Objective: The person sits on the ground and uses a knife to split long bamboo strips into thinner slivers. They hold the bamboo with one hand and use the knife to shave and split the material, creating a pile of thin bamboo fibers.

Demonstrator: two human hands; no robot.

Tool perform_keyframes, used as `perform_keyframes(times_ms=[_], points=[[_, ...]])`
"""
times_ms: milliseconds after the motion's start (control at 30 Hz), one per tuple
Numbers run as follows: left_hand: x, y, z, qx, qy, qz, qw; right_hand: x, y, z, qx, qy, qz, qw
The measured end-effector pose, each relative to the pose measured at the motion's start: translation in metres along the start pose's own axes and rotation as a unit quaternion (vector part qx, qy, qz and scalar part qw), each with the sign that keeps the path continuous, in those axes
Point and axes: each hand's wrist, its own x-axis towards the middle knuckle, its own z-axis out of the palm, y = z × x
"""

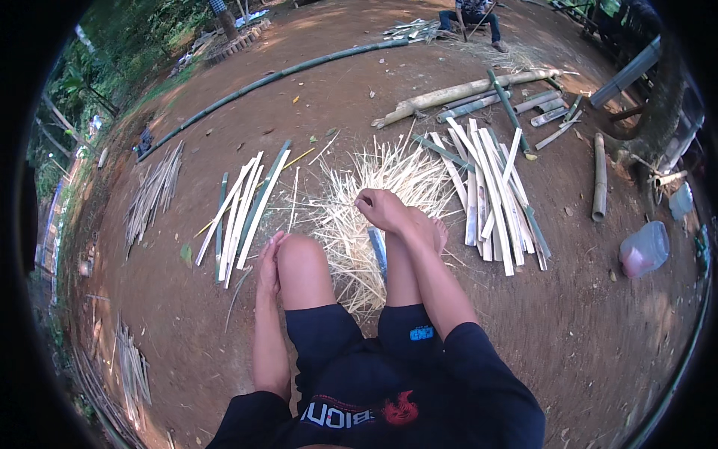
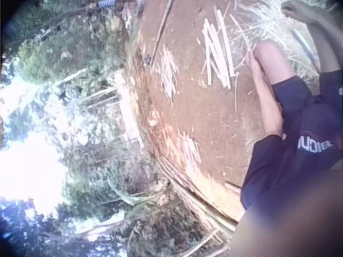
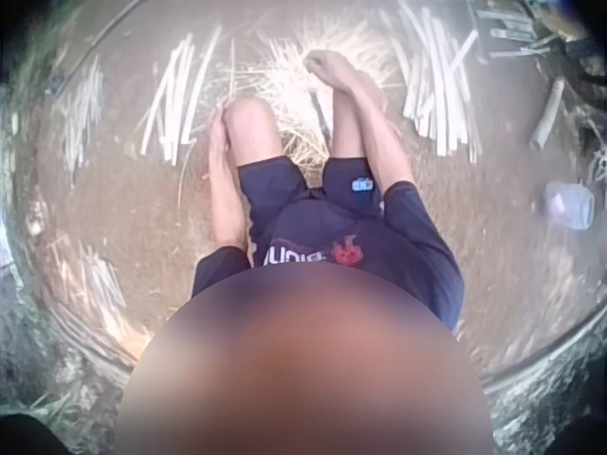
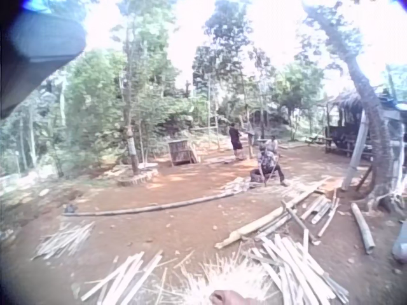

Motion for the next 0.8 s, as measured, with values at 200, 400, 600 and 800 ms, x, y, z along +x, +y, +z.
perform_keyframes(times_ms=[200,400,600,800], points=[[0.01,-0.017,0.009,0.082,0.003,0.01,0.997,-0.006,0.0,-0.003,0.018,0.017,0.01,1.0],[0.011,-0.031,0.004,0.107,-0.006,-0.003,0.994,-0.01,0.003,-0.007,0.031,0.036,0.003,0.999],[0.003,-0.041,0.0,0.086,-0.007,-0.046,0.995,-0.009,-0.001,-0.012,0.039,0.024,0.007,0.999],[-0.006,-0.048,-0.002,0.061,-0.002,-0.085,0.994,-0.004,-0.009,-0.013,0.04,0.003,0.014,0.999]])
